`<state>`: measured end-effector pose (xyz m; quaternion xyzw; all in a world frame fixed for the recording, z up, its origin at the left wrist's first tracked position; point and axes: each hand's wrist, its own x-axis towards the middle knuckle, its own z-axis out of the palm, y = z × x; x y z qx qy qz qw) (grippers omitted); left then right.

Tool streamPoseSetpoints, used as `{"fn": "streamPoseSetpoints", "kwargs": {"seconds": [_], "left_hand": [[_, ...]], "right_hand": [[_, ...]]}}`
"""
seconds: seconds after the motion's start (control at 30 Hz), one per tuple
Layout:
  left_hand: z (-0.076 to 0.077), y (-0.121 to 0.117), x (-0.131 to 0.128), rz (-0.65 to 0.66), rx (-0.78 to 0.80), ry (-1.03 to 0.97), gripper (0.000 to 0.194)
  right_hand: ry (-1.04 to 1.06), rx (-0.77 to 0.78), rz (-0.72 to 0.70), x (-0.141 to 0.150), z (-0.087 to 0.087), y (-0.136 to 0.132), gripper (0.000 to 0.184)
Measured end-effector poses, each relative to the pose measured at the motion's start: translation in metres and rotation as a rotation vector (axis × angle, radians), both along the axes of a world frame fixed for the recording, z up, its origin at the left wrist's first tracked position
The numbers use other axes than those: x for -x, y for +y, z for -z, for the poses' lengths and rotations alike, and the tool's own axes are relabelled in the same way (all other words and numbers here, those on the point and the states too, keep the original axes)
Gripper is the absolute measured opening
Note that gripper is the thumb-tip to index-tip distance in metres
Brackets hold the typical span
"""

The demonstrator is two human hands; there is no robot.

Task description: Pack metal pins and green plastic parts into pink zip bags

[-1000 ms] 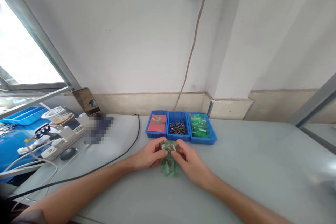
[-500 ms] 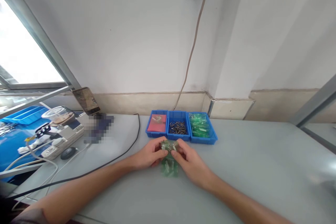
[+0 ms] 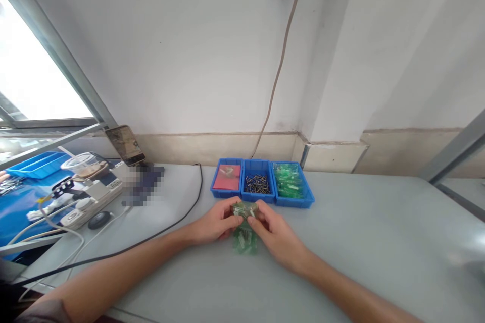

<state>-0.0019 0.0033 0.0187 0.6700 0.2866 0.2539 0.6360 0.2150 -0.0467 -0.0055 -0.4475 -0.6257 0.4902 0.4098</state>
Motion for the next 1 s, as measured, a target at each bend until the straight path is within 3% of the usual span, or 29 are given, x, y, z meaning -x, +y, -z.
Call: {"fn": "streamPoseSetpoints", "kwargs": {"seconds": [0.37, 0.6, 0.77, 1.0], "left_hand": [[0.0041, 0.0019, 0.0027, 0.019, -0.010, 0.031, 0.053], [0.0050, 0.0018, 0.0023, 0.035, -0.033, -0.001, 0.053], [0.0037, 0.0006, 0.0022, 0.050, -0.067, -0.010, 0.054], [0.0056, -0.0019, 0.0011, -0.002, -0.121, -0.002, 0.056]], "right_hand": [[-0.068, -0.056, 0.041, -0.0022, 0.0001, -0.0023, 0.043], [-0.156, -0.167, 0.132, -0.0042, -0.0033, -0.0050, 0.043], [-0.207, -0.204, 0.121, -0.0064, -0.0033, -0.0059, 0.044], [-0.242, -0.221, 0.132, -0.0067, -0.0024, -0.0077, 0.043]]}}
